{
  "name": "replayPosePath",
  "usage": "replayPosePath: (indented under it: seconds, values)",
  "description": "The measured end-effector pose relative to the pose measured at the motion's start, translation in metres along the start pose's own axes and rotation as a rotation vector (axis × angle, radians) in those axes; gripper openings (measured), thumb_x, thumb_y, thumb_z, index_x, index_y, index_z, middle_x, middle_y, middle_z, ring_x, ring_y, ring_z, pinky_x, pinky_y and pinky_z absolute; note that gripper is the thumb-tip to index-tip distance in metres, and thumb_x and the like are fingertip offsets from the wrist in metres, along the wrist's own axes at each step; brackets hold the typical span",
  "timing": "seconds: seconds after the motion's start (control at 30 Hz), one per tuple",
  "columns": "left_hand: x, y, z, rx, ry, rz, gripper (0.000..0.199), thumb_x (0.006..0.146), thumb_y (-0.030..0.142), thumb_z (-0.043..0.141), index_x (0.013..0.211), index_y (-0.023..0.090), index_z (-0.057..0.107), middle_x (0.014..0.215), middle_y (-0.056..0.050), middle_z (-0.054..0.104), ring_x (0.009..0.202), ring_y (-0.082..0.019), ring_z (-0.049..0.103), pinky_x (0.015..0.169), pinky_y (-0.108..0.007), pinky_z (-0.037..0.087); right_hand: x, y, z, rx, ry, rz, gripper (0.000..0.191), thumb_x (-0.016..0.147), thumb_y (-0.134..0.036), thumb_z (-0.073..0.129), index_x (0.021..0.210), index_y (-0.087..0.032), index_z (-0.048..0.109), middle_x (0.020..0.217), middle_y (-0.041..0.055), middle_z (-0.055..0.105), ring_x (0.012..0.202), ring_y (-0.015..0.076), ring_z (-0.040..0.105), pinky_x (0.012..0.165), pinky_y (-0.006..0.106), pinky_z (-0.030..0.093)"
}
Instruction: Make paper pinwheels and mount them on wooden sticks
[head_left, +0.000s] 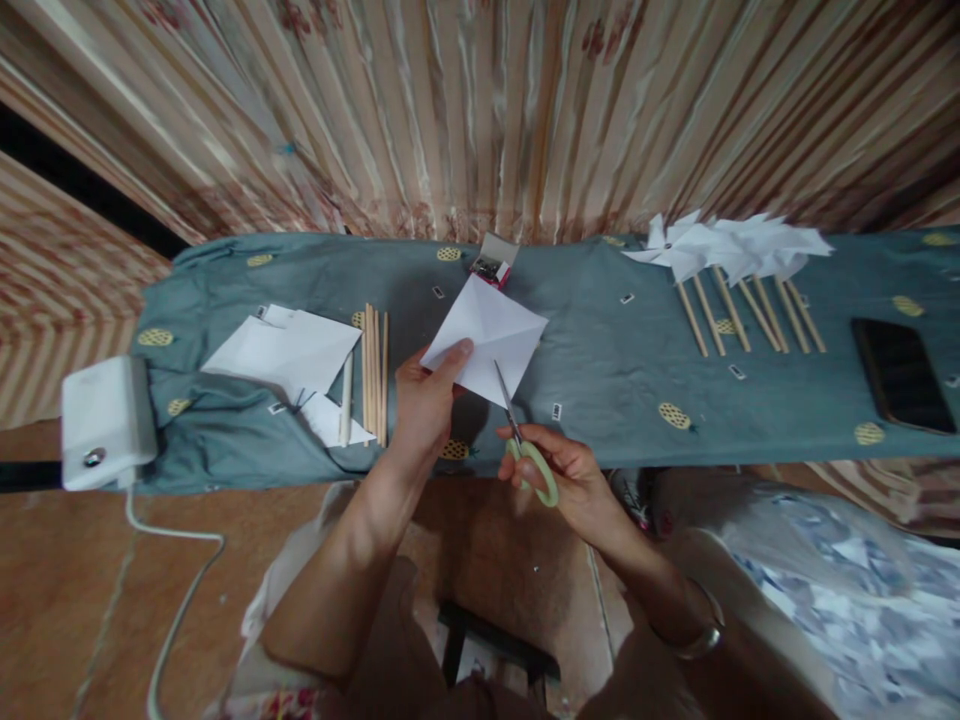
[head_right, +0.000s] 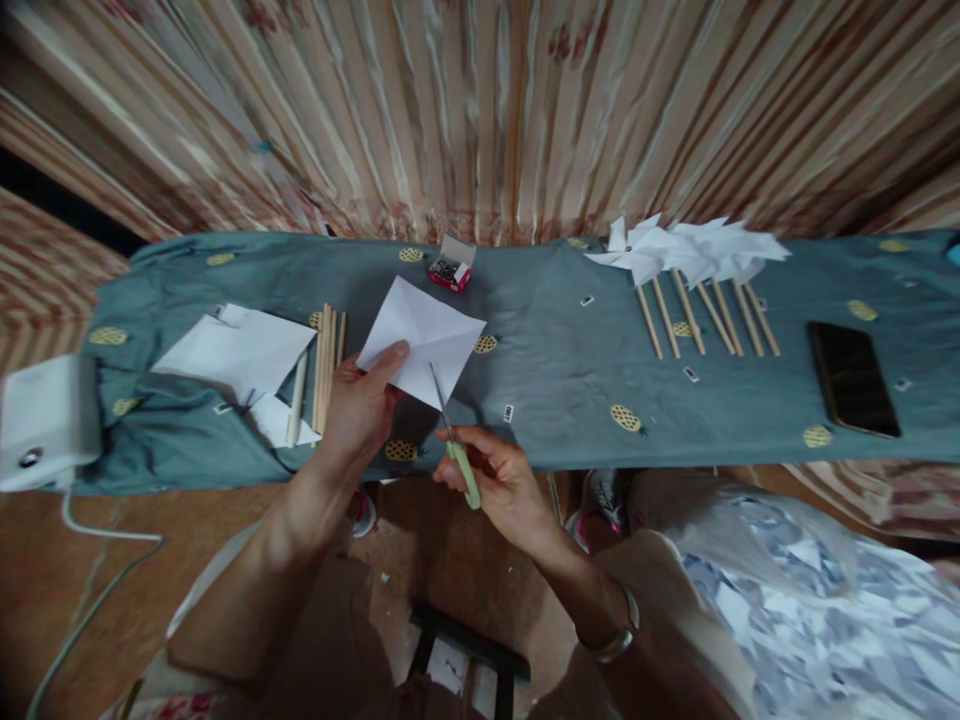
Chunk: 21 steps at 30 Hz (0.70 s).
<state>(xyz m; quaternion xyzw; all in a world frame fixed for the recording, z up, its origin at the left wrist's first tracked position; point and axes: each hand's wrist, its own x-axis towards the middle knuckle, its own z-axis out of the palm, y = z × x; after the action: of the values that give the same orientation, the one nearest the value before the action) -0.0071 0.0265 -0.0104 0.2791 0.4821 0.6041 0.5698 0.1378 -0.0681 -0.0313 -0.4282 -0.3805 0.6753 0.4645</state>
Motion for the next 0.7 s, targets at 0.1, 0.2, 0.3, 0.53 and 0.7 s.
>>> replayPosePath:
  seconds: [0.1,0.2,0.3,0.53,0.7]
  values:
    - [-0.0018,-0.0016,0.0006,0.006,-0.009,0.003,0.031,0.059,0.036,0.085,0.078,0.016,0.072,0.08,-0.005,0.074,0.075,-0.021,0.068,0.067,-0.031,0.055,0.0001,-0.0005,-0.0013,-0.006,0.006,0.006,0.039,0.073,-0.045,0.08,0.105,-0.025,0.072,0.071,-0.0013,0.067,0.062,0.0108,0.059,0.059,0.025,0.049]
    - [-0.0023,-0.0027,0.0004,0.002,-0.013,-0.004,0.031,0.059,0.036,0.085,0.078,0.016,0.071,0.079,-0.005,0.074,0.074,-0.02,0.068,0.065,-0.03,0.054,0.0005,-0.0003,0.0003,0.008,0.03,0.015,0.038,0.071,-0.045,0.081,0.103,-0.026,0.073,0.069,-0.0016,0.068,0.061,0.0105,0.06,0.058,0.024,0.049]
    - [-0.0015,-0.0036,-0.0002,-0.01,-0.015,-0.004,0.031,0.059,0.037,0.085,0.078,0.017,0.071,0.081,-0.005,0.074,0.074,-0.02,0.068,0.064,-0.03,0.054,0.0009,0.0009,0.0034,0.035,0.059,0.012,0.037,0.069,-0.045,0.082,0.1,-0.026,0.074,0.067,-0.0017,0.069,0.06,0.0105,0.06,0.056,0.024,0.049]
    - [-0.0013,-0.0041,-0.0011,0.0,-0.015,-0.013,0.032,0.059,0.037,0.085,0.08,0.016,0.072,0.082,-0.005,0.074,0.075,-0.021,0.068,0.067,-0.032,0.055,0.0015,0.0015,0.0036,0.034,0.071,0.017,0.037,0.068,-0.044,0.082,0.099,-0.025,0.074,0.066,-0.0014,0.07,0.058,0.0107,0.061,0.056,0.024,0.049]
    - [-0.0027,-0.0041,-0.0014,0.008,-0.014,-0.019,0.03,0.059,0.036,0.085,0.079,0.017,0.072,0.08,-0.005,0.074,0.073,-0.021,0.068,0.067,-0.032,0.055,0.0015,0.0019,0.0023,0.006,0.06,0.005,0.036,0.07,-0.043,0.081,0.1,-0.024,0.073,0.066,-0.0018,0.068,0.06,0.0111,0.061,0.057,0.024,0.049]
